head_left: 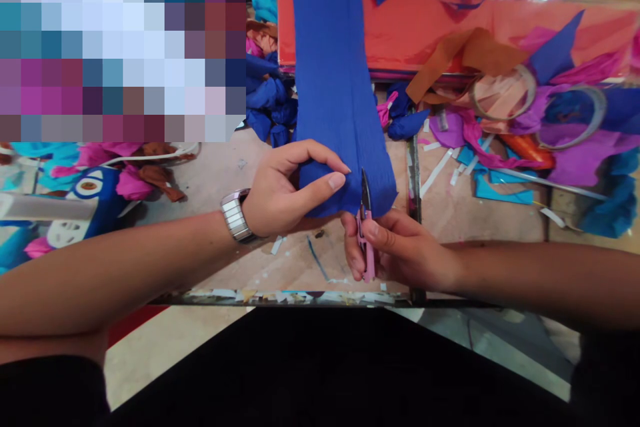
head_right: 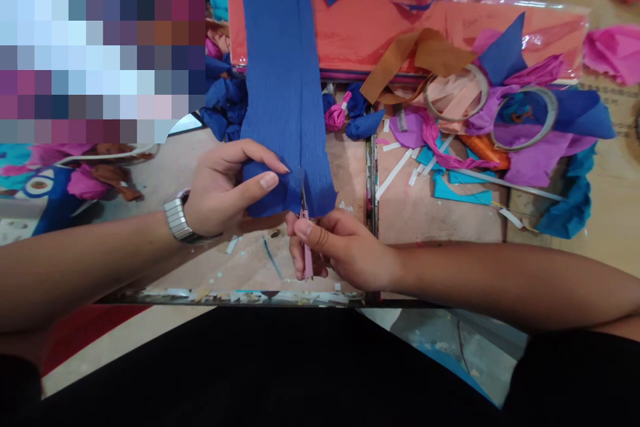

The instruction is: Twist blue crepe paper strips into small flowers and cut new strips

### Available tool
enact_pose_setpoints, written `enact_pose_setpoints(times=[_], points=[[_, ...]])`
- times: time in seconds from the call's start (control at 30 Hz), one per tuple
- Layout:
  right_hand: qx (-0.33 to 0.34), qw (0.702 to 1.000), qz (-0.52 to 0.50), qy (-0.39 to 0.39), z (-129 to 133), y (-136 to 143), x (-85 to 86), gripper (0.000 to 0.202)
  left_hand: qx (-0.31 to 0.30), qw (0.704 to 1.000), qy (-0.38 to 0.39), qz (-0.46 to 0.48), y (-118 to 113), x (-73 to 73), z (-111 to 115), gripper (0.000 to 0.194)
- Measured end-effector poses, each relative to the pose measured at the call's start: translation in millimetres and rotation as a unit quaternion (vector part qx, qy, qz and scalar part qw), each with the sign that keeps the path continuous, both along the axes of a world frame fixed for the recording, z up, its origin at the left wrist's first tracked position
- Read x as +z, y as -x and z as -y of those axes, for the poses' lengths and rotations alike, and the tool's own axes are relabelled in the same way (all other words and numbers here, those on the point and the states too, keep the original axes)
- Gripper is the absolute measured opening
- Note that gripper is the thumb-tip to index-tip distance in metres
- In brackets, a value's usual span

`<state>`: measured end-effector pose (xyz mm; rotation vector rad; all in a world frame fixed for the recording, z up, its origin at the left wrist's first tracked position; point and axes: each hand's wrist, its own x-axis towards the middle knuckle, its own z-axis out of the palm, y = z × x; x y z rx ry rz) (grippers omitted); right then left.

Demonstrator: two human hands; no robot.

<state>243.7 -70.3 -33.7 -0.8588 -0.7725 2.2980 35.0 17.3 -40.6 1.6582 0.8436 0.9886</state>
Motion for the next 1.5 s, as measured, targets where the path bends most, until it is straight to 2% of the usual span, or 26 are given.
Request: enact_pose_setpoints(times=[0.13, 0.2, 0.33, 0.53, 0.67, 0.87, 1.0, 1.17, 1.27, 1.5], points=[[-0.021, 1.0, 0.006, -0.011, -1, 1, 1.1, 0.046, 0.005, 0.993, 0.113, 0.025, -3, 0.4, 4, 0.024], [-0.026, 0.999, 0.019, -0.023, -2, 1, 1.6, 0.048, 0.014, 0.988, 0.145, 0.047, -4, -0.3, 5, 0.026], [-0.025, 0.998, 0.036, -0.037, -2, 2, 2.2, 0.045, 0.041, 0.99, 0.127, 0.048, -3, -3.1, 1, 0.032], [-0.044, 0.994, 0.073, -0.062, -3, 7, -3.1, 0.042, 0.046, 0.986, 0.148, 0.064, -4, -4.9, -1, 0.036], [-0.074, 0.992, 0.069, -0.07, -4, 13, -3.6, 0.047, 0.069, 0.988, 0.13, 0.046, -3, 2.8, -1, 0.034], [-0.113, 0.993, 0.025, -0.02, 3, 24, 14.0, 0.044, 0.059, 0.985, 0.159, 0.015, 4, 16.8, -1, 0.032], [-0.115, 0.993, 0.0, -0.006, 9, 31, 17.3, 0.041, 0.062, 0.986, 0.153, 0.012, 7, 21.3, 3, 0.033], [-0.098, 0.994, -0.038, 0.009, 15, 32, 10.7, 0.043, 0.024, 0.984, 0.177, 0.013, 12, 20.5, 14, 0.039], [-0.09, 0.995, -0.034, 0.011, 17, 30, 7.9, 0.042, 0.025, 0.984, 0.178, -0.02, 15, 18.7, 19, 0.041], [-0.056, 0.998, -0.004, -0.013, 14, 24, -1.1, 0.05, 0.003, 0.972, 0.237, -0.002, 22, 18.0, 24, 0.062]])
